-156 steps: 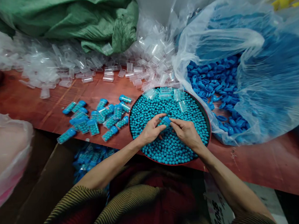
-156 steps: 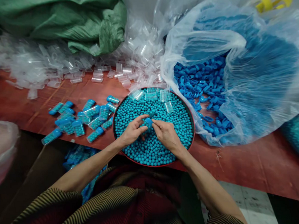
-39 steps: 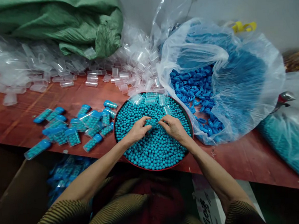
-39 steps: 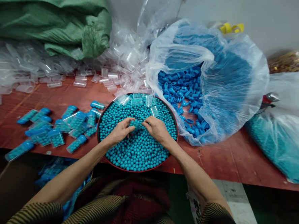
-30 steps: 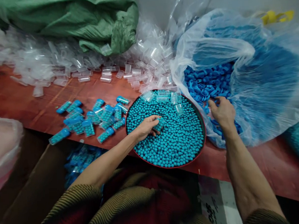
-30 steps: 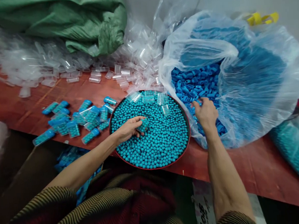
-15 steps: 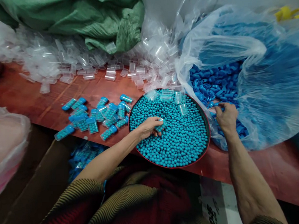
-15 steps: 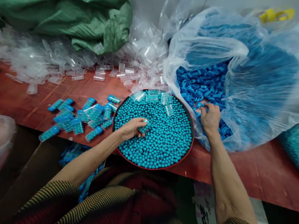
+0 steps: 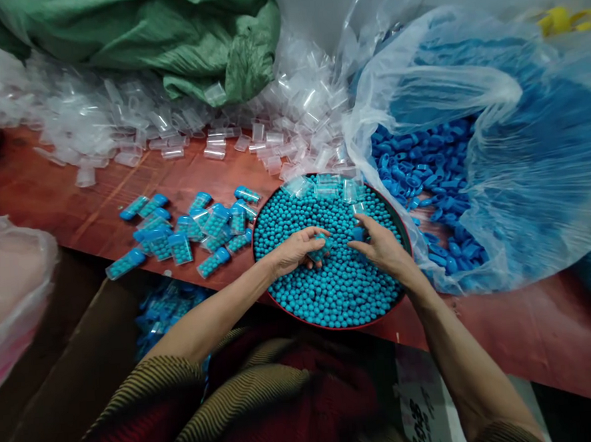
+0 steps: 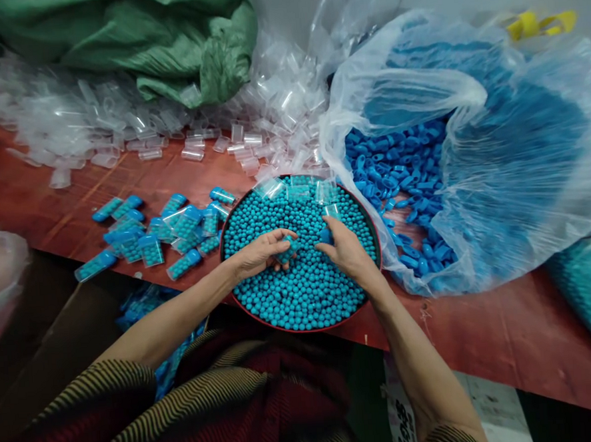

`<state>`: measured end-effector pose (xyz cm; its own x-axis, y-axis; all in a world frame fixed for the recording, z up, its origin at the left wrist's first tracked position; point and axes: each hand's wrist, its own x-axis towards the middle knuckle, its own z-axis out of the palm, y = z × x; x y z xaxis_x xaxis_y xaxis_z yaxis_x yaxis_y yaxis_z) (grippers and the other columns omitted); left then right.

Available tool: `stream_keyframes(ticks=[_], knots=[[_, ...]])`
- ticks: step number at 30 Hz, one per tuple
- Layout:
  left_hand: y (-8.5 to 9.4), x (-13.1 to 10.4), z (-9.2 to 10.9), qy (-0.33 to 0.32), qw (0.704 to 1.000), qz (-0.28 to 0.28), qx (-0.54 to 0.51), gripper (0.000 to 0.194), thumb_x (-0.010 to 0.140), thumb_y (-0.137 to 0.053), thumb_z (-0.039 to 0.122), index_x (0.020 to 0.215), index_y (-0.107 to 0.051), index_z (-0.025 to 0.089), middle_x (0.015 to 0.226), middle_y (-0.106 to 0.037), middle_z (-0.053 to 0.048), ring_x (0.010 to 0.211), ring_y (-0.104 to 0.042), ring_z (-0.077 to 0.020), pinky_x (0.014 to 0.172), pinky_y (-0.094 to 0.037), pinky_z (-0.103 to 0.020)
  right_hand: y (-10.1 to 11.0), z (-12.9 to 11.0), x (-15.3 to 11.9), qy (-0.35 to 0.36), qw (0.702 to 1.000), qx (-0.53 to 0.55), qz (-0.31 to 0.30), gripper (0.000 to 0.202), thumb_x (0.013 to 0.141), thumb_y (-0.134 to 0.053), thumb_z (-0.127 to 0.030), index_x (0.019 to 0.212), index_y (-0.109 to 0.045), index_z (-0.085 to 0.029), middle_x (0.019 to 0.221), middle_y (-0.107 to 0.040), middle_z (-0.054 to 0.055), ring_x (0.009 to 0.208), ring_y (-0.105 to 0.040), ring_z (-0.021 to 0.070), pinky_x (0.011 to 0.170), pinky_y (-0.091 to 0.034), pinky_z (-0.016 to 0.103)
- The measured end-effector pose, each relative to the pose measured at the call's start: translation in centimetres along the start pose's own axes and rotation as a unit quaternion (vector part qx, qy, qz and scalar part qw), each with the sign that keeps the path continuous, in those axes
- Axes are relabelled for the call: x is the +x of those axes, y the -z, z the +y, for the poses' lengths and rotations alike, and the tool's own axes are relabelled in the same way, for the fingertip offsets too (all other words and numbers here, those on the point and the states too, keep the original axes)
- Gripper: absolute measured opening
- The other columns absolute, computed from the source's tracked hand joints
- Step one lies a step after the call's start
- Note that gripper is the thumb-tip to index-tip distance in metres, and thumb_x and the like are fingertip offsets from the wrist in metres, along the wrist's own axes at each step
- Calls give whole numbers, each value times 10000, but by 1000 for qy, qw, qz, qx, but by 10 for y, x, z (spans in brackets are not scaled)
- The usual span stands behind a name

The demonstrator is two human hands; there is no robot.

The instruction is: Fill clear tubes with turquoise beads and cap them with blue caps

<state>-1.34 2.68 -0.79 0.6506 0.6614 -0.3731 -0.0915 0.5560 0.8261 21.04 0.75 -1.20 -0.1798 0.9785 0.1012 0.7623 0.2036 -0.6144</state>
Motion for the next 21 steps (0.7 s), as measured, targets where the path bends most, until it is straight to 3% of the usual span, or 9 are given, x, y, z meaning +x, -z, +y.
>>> stream_keyframes(ticks=[3, 9, 12, 15, 21], knots=[[0, 0, -3, -9, 999, 37, 20, 396, 768, -659, 370, 1066, -501, 162, 780, -621, -9, 477, -568, -70, 395, -368, -151, -2, 0, -7, 9, 999, -25, -21, 582, 771, -623, -333, 1306, -479, -156, 1115, -620, 142, 861, -626, 251, 796, -507, 424], [-2, -5, -4, -11, 997, 62, 45, 354, 767, -639, 335, 1044, -499, 165, 749, -616, 3, 484, -569, -72, 390, -353, -143, 16, -4, -11, -51, 995, -61, 53, 378, 869, -504, -369, 1168, -586, -152, 965, -672, 102, 735, -605, 209, 712, -488, 363], [-3, -8, -4, -18, 996, 67, 52, 367, 766, -640, 356, 1048, -500, 167, 740, -619, 6, 486, -564, -69, 393, -345, -141, 12, -14, -8, -5, 987, -159, -24, 310, 889, -496, -341, 1094, -630, -150, 963, -672, 115, 837, -589, 227, 755, -440, 343], [-3, -10, -5, -23, 996, 68, 57, 365, 765, -637, 355, 1047, -500, 169, 742, -617, 11, 486, -559, -63, 394, -346, -138, -1, -27, -8, 43, 958, -266, -100, 245, 910, -474, -325, 973, -669, -191, 912, -652, 99, 849, -548, 230, 724, -382, 327], [-3, -10, -6, -26, 995, 67, 70, 343, 769, -619, 346, 1037, -494, 173, 746, -596, 18, 497, -556, -59, 398, -358, -136, -11, -24, -11, 72, 953, -276, -102, 218, 906, -489, -334, 929, -655, -193, 899, -623, 99, 823, -538, 230, 697, -386, 322]])
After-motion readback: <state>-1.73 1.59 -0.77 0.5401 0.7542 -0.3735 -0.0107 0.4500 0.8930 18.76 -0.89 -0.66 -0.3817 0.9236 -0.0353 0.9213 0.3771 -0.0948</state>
